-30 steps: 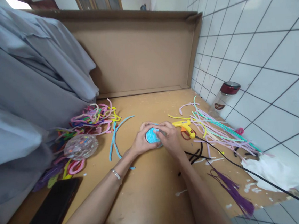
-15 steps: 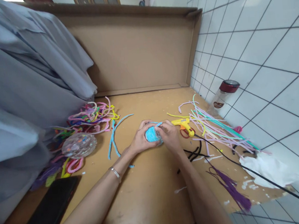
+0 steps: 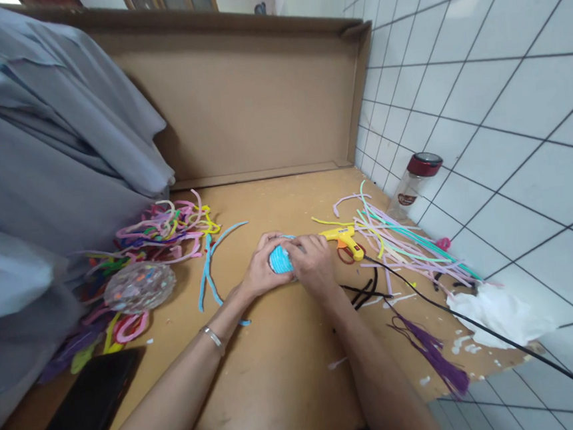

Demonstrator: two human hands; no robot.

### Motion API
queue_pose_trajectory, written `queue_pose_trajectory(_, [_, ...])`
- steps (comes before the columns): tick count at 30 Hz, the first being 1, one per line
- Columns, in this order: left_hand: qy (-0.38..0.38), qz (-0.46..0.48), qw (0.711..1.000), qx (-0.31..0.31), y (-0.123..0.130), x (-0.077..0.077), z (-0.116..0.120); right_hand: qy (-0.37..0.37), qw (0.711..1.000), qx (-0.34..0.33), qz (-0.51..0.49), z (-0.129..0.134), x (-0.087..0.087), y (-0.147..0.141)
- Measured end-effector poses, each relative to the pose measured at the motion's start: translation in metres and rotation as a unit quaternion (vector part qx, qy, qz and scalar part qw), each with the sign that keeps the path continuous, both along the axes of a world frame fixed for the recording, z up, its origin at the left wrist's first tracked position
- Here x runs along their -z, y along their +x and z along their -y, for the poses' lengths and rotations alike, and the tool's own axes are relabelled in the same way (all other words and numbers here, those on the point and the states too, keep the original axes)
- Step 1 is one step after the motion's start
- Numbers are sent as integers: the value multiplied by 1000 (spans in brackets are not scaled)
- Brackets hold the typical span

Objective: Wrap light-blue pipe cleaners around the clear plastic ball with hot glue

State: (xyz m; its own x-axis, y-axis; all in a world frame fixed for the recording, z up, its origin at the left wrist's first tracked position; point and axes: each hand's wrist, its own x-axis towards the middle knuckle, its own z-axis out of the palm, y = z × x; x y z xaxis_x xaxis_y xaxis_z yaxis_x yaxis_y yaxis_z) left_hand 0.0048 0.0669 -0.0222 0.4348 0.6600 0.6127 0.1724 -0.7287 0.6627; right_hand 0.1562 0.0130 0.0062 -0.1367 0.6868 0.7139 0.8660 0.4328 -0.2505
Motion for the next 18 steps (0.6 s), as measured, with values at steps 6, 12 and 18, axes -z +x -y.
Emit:
queue_pose_trajectory(6, [8,-6,1000,-3,0,0,0,11,999,24,24,2,1,1])
queue_pose_trajectory(12, [16,3,1000,4,1,0,1,74,993,56,72,1,3,2])
queue_pose_trajectory(18, [11,0,1000,-2,1,-1,1,125,985,61,101,1,2,0])
